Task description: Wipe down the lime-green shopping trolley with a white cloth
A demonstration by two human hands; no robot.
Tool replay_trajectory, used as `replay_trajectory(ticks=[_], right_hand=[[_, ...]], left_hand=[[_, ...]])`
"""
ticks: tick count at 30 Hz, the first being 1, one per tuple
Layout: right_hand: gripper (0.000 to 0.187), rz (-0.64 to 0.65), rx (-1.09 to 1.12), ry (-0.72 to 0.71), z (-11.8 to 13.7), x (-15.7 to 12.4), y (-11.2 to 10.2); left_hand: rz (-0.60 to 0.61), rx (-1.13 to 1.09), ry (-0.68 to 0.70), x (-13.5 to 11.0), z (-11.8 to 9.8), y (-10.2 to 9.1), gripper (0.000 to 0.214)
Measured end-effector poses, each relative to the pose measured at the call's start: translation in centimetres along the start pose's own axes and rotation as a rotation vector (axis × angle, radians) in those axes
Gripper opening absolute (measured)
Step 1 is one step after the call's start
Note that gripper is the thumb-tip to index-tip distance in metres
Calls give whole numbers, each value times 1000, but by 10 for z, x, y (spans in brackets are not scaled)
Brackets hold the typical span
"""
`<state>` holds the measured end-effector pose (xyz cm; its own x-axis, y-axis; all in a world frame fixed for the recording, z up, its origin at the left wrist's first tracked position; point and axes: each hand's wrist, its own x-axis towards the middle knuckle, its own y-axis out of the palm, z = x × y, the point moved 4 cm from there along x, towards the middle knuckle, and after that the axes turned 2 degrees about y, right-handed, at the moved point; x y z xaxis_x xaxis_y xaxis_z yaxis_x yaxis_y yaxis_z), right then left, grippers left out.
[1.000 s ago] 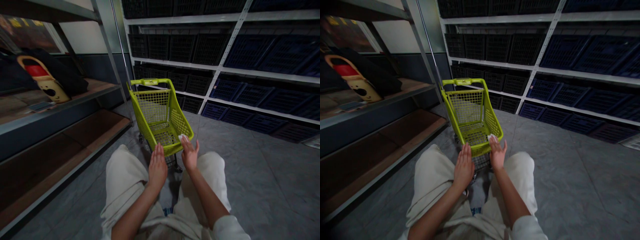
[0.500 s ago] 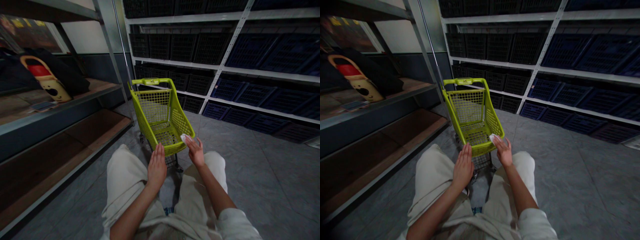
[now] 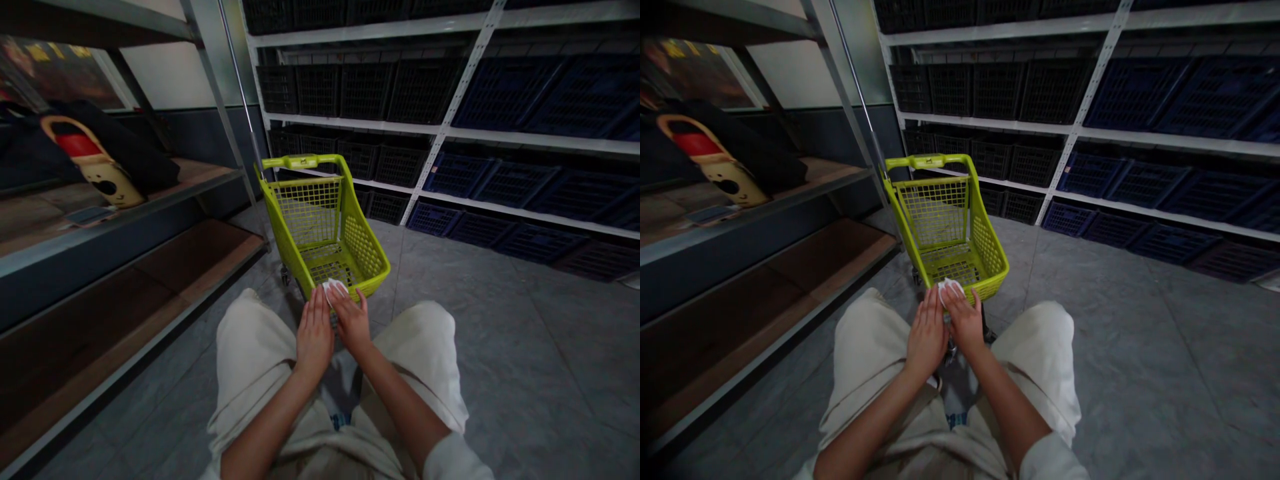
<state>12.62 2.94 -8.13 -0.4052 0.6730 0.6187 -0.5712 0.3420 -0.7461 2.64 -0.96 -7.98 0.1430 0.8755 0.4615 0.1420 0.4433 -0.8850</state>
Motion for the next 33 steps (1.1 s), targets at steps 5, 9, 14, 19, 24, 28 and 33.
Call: replay_trajectory(ticks=[5, 9, 14, 19, 24, 28, 33], right_hand=[[76, 38, -53, -62, -50, 2, -21], [69, -33, -112, 57, -108, 4, -39], [64, -192, -181, 244, -128, 3, -41], [73, -144, -141, 225, -63, 5, -19], [78, 9, -72, 42, -12, 8, -7], [78, 71, -94, -47, -48, 3, -22], [75, -72, -224, 131, -131, -2, -53]], left_hand=[[-6, -1, 29, 0, 0, -3, 82], [-21, -4, 34, 2, -1, -4, 83], [-30, -2, 25, 3, -1, -2, 85], [-20, -10, -3, 3, -3, 1, 85], [-15, -15, -22, 3, -3, 2, 81], [-13, -6, 4, 2, -1, 0, 81], [-15, 0, 27, 1, 0, -2, 84]])
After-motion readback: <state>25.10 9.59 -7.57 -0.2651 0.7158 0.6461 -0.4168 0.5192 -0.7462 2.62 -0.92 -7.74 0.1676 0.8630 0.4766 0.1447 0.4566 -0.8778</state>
